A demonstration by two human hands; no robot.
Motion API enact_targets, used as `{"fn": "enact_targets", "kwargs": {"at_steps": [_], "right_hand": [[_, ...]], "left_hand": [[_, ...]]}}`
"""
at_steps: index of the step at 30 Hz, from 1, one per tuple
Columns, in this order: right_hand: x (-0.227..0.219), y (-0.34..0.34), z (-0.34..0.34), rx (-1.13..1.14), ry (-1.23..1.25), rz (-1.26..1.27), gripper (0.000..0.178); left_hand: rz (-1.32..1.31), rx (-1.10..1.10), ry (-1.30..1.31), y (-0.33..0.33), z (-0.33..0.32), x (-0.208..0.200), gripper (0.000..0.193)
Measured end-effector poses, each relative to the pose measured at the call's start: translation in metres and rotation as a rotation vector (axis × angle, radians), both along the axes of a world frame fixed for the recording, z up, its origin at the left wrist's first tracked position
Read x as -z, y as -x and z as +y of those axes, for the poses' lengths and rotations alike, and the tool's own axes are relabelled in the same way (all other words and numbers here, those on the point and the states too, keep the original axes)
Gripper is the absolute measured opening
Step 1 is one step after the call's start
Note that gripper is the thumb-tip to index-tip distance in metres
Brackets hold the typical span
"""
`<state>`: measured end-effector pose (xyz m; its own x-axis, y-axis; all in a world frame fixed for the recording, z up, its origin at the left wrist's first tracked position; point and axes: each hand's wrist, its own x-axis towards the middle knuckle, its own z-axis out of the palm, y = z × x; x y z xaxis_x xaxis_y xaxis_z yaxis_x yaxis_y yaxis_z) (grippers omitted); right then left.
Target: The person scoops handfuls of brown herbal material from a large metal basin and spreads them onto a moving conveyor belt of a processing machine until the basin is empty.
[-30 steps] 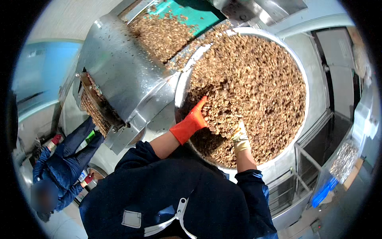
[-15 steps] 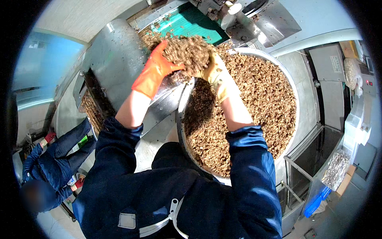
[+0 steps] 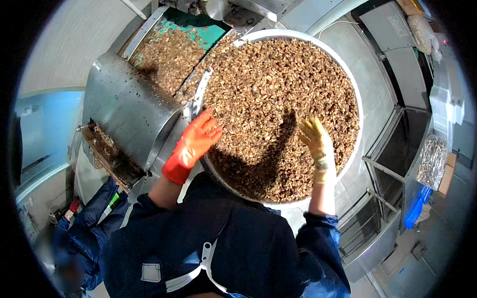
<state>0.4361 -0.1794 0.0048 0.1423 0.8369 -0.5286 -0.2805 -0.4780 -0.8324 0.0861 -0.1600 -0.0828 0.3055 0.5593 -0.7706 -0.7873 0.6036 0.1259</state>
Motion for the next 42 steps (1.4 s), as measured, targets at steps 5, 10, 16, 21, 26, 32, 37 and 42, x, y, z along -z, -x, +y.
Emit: {"fn": "enact_targets", "kwargs": {"at_steps": [5, 10, 16, 21, 26, 32, 37, 42], "right_hand": [[0.064, -0.165, -0.148, 0.208, 0.304, -0.211, 0.080], [0.076, -0.085, -0.088, 0.456, 0.499, 0.295, 0.077], [0.216, -0.010, -0.013, -0.149, 0.040, -0.049, 0.052], [0.204, 0.040, 0.038, 0.161, 0.290, 0.676, 0.049], [0.146, 0.077, 0.070, 0.085, 0.339, 0.583, 0.050], [0.064, 0.159, 0.149, -0.156, 0.268, 0.417, 0.051], [0.015, 0.240, 0.230, -0.142, 0.267, 0.435, 0.060], [0.039, 0.223, 0.284, -0.409, -0.007, -0.123, 0.076]], "left_hand": [[0.297, 0.114, 0.174, -0.027, -0.063, 0.047, 0.051], [0.501, -0.077, -0.027, -0.010, -0.067, 0.135, 0.053], [0.226, -0.060, 0.084, -0.050, 0.018, 0.088, 0.085], [0.050, -0.071, -0.002, -0.041, 0.022, 0.080, 0.086], [-0.267, -0.253, -0.072, -0.047, 0.036, 0.059, 0.066], [-0.396, -0.445, -0.338, 0.000, 0.097, -0.007, 0.059], [-0.045, -0.459, -0.286, 0.075, 0.165, -0.063, 0.076], [0.314, -0.370, -0.382, 0.084, 0.117, -0.041, 0.088]]}}
